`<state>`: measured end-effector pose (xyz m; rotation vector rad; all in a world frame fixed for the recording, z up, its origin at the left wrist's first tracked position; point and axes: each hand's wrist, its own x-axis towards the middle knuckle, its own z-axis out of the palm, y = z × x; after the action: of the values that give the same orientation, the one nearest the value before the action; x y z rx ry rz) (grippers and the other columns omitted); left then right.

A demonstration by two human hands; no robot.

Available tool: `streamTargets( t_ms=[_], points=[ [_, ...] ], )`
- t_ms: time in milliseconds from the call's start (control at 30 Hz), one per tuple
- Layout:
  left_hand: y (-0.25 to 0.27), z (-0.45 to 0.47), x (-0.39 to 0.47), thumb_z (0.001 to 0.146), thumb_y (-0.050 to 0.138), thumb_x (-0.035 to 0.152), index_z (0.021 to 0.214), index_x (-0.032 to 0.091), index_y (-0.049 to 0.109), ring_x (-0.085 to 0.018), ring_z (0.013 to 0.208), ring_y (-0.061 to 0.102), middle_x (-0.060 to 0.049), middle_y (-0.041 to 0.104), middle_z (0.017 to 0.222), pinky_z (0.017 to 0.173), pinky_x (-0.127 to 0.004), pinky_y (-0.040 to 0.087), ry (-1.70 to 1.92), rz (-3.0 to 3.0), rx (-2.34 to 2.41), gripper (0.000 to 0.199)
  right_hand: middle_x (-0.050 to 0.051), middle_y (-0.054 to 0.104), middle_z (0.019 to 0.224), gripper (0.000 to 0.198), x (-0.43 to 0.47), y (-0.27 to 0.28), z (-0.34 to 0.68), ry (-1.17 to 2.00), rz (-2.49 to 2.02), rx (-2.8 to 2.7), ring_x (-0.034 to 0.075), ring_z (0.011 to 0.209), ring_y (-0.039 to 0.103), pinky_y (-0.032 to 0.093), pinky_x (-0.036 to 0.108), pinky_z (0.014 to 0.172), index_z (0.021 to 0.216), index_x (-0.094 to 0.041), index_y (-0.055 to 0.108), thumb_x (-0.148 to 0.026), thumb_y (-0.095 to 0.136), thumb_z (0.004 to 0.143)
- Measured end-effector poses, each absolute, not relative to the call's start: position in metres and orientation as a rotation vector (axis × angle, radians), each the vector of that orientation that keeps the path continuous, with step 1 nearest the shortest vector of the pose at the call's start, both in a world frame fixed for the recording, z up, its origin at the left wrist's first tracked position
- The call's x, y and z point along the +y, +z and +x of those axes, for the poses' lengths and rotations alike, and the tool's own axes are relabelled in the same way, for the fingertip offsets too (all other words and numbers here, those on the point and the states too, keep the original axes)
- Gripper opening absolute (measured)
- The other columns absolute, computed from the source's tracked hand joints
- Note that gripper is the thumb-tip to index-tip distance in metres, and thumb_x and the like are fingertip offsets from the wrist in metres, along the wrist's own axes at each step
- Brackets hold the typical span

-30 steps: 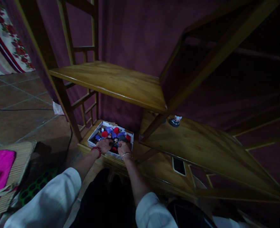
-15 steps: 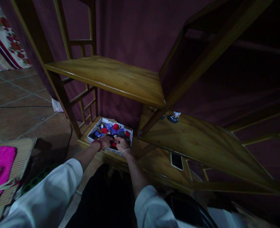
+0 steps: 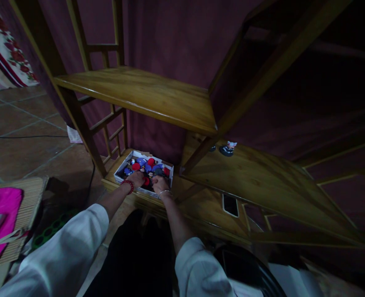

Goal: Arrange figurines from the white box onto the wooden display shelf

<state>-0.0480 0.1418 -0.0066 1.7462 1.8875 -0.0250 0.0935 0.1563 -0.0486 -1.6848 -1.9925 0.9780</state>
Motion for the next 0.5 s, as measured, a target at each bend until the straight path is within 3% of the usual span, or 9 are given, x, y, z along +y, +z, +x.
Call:
streamTargets(
  t_ms=[167,500],
  points=[
    [-0.018,-0.05,0.145,0.081,0.038,0.028,0.096,0.009,0.057,-0.021,0.095,0.057,-0.016,0.061,0.1,0.077,-0.027,0.043,0.044,1.68,1.984,0.03,0.001,0.067,0.075,0.024,0.156,-0.043,0.093,0.982,-1.732,-2.072,0.015,0.074,0.06,0.045,0.023,0.071,0.077,-0.021,0.066,-0.009,0.051,0.064],
    [-0.027,-0.053,0.146,0.08,0.04,0.026,0.1,0.009,0.055,-0.021,0.096,0.057,-0.015,0.062,0.101,0.078,-0.025,0.042,0.168,1.608,2.058,0.03,-0.002,0.068,0.081,0.03,0.155,-0.039,0.089,1.06,-1.624,-2.284,0.014,0.08,0.06,0.045,0.021,0.074,0.082,-0.025,0.067,-0.008,0.053,0.064]
  ],
)
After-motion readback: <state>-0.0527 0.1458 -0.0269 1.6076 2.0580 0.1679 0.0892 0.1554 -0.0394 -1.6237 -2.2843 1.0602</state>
